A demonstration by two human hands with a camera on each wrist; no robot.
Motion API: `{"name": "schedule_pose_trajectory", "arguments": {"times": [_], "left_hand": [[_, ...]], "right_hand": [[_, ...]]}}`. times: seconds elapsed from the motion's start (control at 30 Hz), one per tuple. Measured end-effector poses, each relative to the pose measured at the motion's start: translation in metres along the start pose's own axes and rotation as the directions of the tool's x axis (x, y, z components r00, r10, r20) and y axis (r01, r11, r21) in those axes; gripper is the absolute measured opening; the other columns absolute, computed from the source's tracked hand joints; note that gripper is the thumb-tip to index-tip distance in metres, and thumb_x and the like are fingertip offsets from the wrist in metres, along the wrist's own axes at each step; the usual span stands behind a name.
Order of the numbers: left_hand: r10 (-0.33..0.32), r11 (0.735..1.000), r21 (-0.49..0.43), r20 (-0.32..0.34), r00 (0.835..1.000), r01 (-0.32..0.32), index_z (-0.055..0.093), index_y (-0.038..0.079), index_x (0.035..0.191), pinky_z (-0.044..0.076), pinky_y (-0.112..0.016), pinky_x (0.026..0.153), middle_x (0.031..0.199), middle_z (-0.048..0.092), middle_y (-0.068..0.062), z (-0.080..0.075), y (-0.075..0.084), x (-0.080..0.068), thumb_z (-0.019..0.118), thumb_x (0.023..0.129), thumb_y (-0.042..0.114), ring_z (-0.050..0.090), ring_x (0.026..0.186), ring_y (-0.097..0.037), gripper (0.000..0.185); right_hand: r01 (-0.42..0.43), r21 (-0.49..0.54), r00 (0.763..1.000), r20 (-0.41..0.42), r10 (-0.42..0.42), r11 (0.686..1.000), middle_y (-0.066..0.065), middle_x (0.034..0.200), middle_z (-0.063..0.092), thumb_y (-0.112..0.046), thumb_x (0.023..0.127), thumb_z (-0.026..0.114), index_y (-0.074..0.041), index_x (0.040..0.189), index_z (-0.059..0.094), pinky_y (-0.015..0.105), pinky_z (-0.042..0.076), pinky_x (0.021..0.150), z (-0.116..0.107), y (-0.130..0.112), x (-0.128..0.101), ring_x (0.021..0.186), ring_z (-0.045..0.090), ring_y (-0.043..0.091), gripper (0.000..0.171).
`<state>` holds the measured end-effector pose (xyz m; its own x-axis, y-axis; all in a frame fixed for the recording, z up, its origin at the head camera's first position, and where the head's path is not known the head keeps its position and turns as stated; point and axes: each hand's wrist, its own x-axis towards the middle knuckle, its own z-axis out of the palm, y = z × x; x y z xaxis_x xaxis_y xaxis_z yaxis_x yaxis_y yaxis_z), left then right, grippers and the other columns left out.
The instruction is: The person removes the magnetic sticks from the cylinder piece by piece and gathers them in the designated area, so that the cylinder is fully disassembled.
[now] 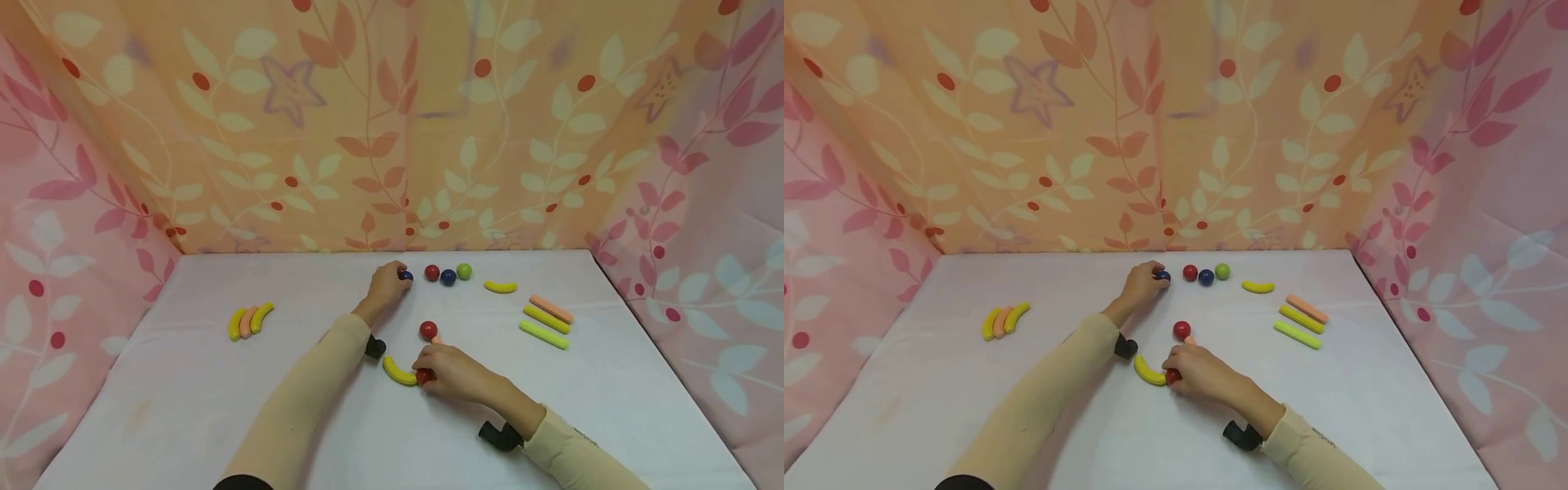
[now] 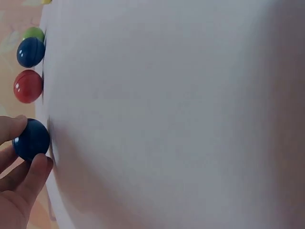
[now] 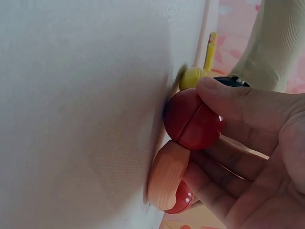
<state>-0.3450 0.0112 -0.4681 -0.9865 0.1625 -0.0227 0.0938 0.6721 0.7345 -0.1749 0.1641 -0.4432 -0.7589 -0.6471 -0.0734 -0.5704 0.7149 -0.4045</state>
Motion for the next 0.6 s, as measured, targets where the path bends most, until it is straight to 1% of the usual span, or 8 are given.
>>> {"name": "schedule_pose_trajectory", "arguments": {"times": [0.13, 0.3, 0.47, 0.6], "left_hand": [[0.006, 0.999, 0.042, 0.012, 1.0, -0.006, 0.058, 0.005, 0.128, 0.045, -0.042, 0.107, 0.129, 0.062, -0.015, -0.002, 0.003, -0.003, 0.067, 0.092, 0.015, 0.057, 0.122, -0.028, 0.039], [0.012, 1.0, 0.027, 0.039, 0.999, -0.013, 0.056, 0.007, 0.132, 0.047, -0.042, 0.104, 0.131, 0.06, -0.015, -0.01, 0.002, -0.008, 0.067, 0.091, 0.016, 0.058, 0.12, -0.029, 0.043], [0.027, 0.999, 0.027, 0.023, 0.999, -0.027, 0.058, 0.008, 0.13, 0.05, -0.041, 0.1, 0.129, 0.062, -0.014, -0.018, -0.005, -0.013, 0.069, 0.089, 0.017, 0.061, 0.116, -0.028, 0.043], [0.052, 0.996, 0.068, -0.003, 0.999, -0.051, 0.06, 0.008, 0.128, 0.049, -0.042, 0.1, 0.127, 0.063, -0.014, -0.026, -0.011, -0.019, 0.069, 0.089, 0.018, 0.061, 0.115, -0.029, 0.042]], "right_hand": [[-0.002, 0.002, 1.0, -0.002, 0.002, 1.0, -0.003, 0.097, 0.066, -0.015, 0.081, 0.079, -0.011, 0.105, 0.074, 0.023, 0.052, 0.079, 0.0, 0.001, -0.001, 0.087, 0.055, 0.007, 0.025], [-0.003, -0.001, 1.0, -0.011, 0.003, 1.0, -0.003, 0.098, 0.067, -0.015, 0.081, 0.079, -0.011, 0.105, 0.074, 0.023, 0.053, 0.08, -0.001, 0.0, -0.002, 0.088, 0.056, 0.008, 0.025], [-0.009, 0.007, 1.0, 0.0, 0.009, 1.0, -0.003, 0.1, 0.067, -0.017, 0.082, 0.078, -0.012, 0.107, 0.074, 0.024, 0.054, 0.082, -0.001, 0.0, -0.002, 0.089, 0.056, 0.007, 0.026], [-0.024, 0.014, 1.0, 0.008, 0.023, 1.0, -0.003, 0.102, 0.067, -0.019, 0.083, 0.078, -0.013, 0.109, 0.073, 0.023, 0.053, 0.081, -0.001, 0.001, -0.002, 0.089, 0.056, 0.007, 0.028]]}}
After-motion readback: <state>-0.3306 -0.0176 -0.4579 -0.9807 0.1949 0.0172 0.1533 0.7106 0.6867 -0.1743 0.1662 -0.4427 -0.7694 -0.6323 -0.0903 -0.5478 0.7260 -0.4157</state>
